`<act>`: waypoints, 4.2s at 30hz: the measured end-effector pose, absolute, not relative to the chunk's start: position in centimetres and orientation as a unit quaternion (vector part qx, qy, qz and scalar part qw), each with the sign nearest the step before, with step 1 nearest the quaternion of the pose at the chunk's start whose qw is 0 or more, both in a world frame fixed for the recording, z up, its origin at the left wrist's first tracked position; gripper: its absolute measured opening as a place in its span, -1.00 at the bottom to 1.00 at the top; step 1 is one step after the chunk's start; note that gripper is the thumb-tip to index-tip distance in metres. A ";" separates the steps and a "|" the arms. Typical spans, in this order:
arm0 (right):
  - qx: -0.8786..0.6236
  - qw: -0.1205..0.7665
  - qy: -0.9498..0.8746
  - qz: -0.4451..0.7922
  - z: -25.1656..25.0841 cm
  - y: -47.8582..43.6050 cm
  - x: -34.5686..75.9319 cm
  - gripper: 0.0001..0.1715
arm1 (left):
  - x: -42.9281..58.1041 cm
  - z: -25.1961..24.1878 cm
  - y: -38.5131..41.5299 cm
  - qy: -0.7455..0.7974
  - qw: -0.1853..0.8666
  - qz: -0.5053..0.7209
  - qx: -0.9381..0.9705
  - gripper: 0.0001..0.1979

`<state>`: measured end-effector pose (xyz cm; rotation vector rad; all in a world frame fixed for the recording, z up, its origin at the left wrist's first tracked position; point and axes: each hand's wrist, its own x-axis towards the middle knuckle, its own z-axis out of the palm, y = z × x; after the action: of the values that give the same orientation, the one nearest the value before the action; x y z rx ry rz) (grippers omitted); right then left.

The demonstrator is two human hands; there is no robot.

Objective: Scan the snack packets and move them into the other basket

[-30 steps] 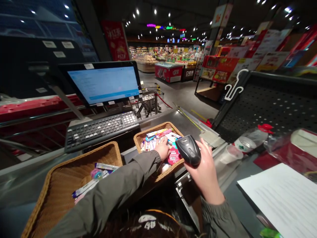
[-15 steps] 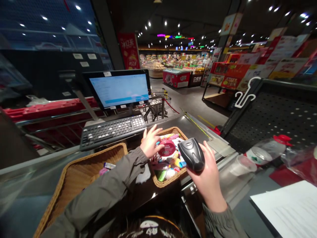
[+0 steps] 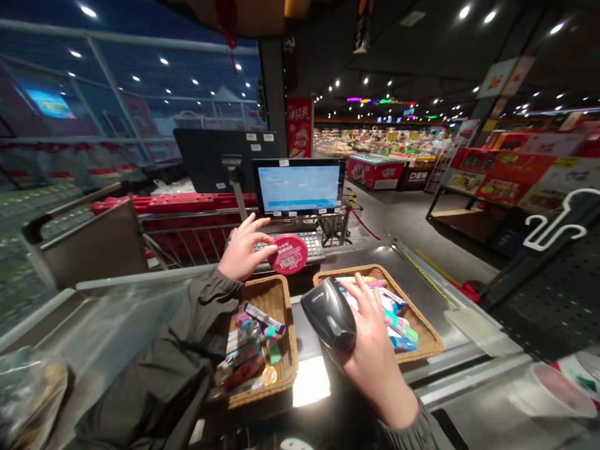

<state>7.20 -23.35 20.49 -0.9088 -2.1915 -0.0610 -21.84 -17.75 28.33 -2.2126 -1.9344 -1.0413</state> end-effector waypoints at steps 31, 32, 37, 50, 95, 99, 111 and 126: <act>-0.345 0.337 -0.876 -0.005 20.4 -25.7 1.9 -0.35 | -27.3 26.0 -19.6 -0.653 0.004 -0.318 -0.687 -0.89; -0.344 0.335 -0.877 -0.004 20.4 -25.7 1.9 -0.34 | -27.3 25.7 -19.6 -0.655 0.002 -0.315 -0.687 -0.89; -0.343 0.325 -0.881 0.007 20.0 -25.6 1.8 -0.42 | -27.9 24.2 -19.7 -0.672 -0.005 -0.290 -0.682 -0.88; -0.333 0.297 -0.894 0.047 19.3 -25.2 0.5 -0.43 | -28.3 15.5 -21.0 -0.693 -0.073 -0.122 -0.706 -0.85; -0.627 0.422 -0.643 -0.125 16.4 -26.1 21.4 -0.24 | -0.2 12.9 -14.9 -0.323 -0.015 -0.112 -0.940 -0.60; -0.617 0.418 -0.657 -0.119 16.3 -25.5 22.4 -0.24 | 4.2 10.1 -13.6 -0.293 0.008 -0.117 -0.949 -0.78; -0.617 0.422 -0.658 -0.091 15.9 -24.5 23.9 -0.26 | 5.8 10.8 -11.5 -0.320 -0.016 -0.092 -0.943 -0.86; -0.452 0.412 -0.790 -0.050 19.3 -22.0 15.2 -0.37 | -12.3 24.0 -14.0 -0.478 0.106 -0.282 -0.825 -0.84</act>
<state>15.19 -22.00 19.29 -1.1371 -1.9862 -0.1258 -12.27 -14.03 23.95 -2.4304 -1.4082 -0.8321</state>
